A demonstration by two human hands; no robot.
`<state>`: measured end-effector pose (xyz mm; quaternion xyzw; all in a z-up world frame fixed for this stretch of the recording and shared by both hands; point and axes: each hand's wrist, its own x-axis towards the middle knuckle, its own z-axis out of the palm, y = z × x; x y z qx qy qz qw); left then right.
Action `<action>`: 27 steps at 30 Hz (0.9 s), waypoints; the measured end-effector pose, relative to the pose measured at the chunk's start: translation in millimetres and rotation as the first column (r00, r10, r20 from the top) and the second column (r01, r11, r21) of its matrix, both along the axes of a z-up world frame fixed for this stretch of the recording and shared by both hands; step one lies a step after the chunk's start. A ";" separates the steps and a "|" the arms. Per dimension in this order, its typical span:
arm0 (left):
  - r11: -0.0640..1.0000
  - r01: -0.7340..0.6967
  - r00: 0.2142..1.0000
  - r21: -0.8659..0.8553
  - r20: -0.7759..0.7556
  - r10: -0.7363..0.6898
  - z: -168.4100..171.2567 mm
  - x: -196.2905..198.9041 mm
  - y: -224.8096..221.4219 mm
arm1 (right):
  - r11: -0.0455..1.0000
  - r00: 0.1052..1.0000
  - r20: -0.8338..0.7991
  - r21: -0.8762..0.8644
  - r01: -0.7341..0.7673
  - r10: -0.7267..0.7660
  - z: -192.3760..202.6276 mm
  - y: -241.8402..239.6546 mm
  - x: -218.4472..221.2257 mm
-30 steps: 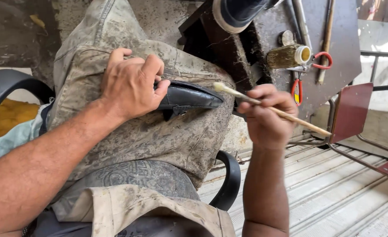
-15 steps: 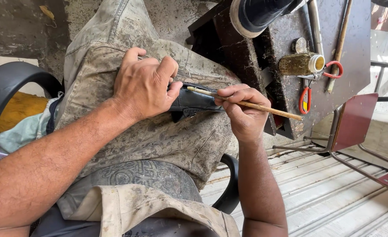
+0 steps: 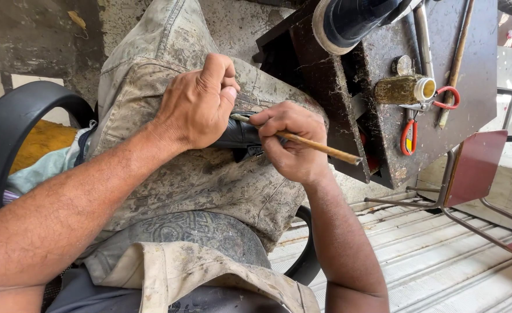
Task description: Applying adhesive to a shoe and fitting the sole at a repair bench
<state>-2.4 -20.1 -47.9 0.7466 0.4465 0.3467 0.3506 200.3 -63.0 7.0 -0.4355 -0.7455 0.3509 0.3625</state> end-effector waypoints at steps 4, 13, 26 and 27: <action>0.989 -0.018 0.999 0.144 -0.031 0.022 -18.4 0.0 -5.5 | 0.995 0.992 0.093 -0.033 0.089 -0.086 8.6 -1.5 6.0; 0.950 -0.205 0.923 0.235 -0.275 0.268 -19.7 -4.2 -16.6 | 0.948 0.947 -0.049 -0.040 0.315 -0.317 -16.8 -20.0 56.0; 0.979 -0.163 0.956 0.120 -0.224 0.187 -23.0 -5.6 -14.3 | 0.996 0.953 -0.291 -0.023 0.085 -0.088 -25.0 -1.2 26.6; 0.980 -0.161 0.955 0.116 -0.233 0.184 -22.2 -5.8 -12.9 | 0.997 0.950 -0.303 -0.030 0.067 -0.073 -25.1 0.5 22.8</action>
